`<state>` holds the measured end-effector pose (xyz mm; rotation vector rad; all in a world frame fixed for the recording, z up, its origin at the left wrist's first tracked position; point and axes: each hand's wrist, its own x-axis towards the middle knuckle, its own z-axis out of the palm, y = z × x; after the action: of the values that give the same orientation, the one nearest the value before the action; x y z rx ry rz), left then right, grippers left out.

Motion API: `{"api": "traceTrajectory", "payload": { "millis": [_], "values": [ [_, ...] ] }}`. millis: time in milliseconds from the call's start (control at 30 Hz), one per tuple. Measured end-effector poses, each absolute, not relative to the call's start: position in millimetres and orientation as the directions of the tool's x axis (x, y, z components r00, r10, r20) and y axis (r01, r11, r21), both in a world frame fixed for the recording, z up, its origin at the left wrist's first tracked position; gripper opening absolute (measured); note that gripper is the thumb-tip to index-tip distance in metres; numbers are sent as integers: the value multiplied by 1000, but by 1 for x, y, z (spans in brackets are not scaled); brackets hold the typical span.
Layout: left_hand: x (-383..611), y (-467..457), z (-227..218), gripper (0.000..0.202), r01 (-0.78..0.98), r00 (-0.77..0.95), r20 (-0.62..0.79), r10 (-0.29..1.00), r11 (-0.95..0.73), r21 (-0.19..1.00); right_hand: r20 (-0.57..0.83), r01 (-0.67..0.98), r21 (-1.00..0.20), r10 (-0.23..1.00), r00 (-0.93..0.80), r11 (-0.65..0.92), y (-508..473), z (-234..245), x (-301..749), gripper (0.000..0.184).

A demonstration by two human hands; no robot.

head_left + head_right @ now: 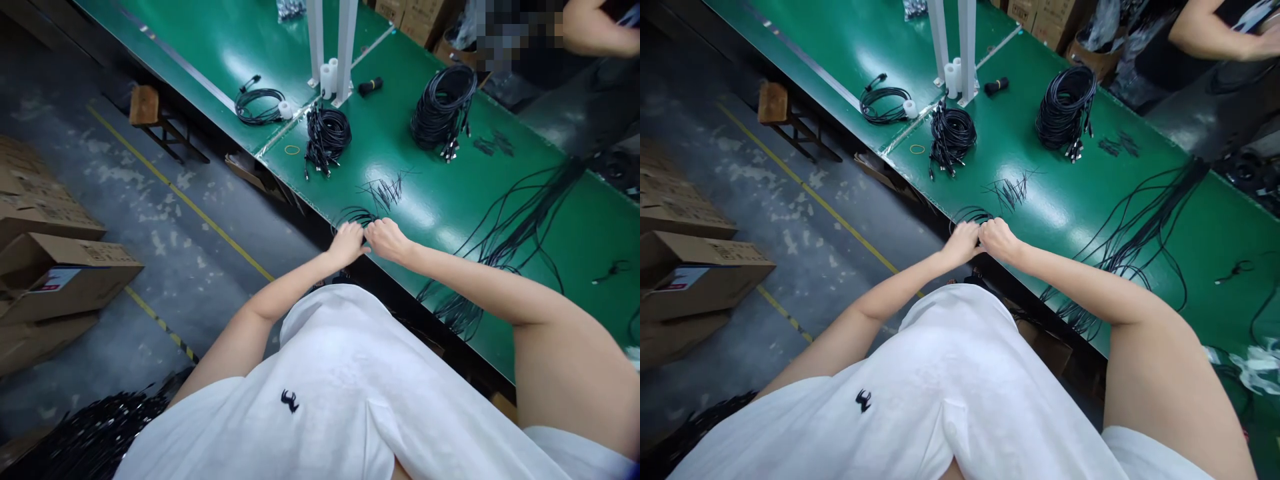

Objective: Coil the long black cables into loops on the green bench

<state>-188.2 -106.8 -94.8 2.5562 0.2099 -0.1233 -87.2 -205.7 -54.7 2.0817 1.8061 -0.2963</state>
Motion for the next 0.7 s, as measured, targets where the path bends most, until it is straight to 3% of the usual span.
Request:
{"api": "traceTrajectory", "payload": {
  "millis": [67, 100, 167, 233, 300, 400, 467, 533, 633, 700],
  "values": [
    [-195, -139, -92, 46, 175, 971, -238, 22, -743, 646, -412, 976, 141, 887, 208, -164, -205, -58, -80, 28],
    [-200, -154, -88, 41, 73, 963, -229, -140, -685, 725, -434, 971, 144, 870, 234, -190, -206, -60, -75, 27],
    [-210, -170, -77, 27, -175, 865, -107, -490, -494, 852, -469, 964, 147, 842, 265, -222, -212, -64, -67, 27],
    [-212, -163, -68, 10, -254, 806, -21, -591, -379, 890, -469, 961, 151, 840, 275, -231, -220, -66, -63, 27],
    [-203, -137, -67, 19, -165, 920, -40, -389, -480, 861, -445, 961, 150, 853, 275, -231, -227, -65, -65, 27],
    [-180, -101, -85, 46, 10, 1000, -26, -10, -738, 674, -408, 970, 116, 880, 243, -214, -231, -61, -71, 25],
    [-166, -96, -101, 61, 47, 999, -31, 36, -845, 533, -384, 976, 81, 897, 218, -203, -231, -60, -73, 24],
    [-157, -105, -113, 51, 32, 996, -90, -11, -883, 468, -378, 973, 46, 898, 225, -225, -232, -61, -72, 26],
    [-151, -123, -124, 27, 53, 994, -111, -2, -866, 497, -397, 953, -20, 877, 271, -304, -237, -67, -66, 23],
    [-147, -131, -129, 19, 153, 984, -163, 66, -778, 609, -397, 930, -65, 864, 308, -362, -238, -71, -61, 24]
  ]
}}
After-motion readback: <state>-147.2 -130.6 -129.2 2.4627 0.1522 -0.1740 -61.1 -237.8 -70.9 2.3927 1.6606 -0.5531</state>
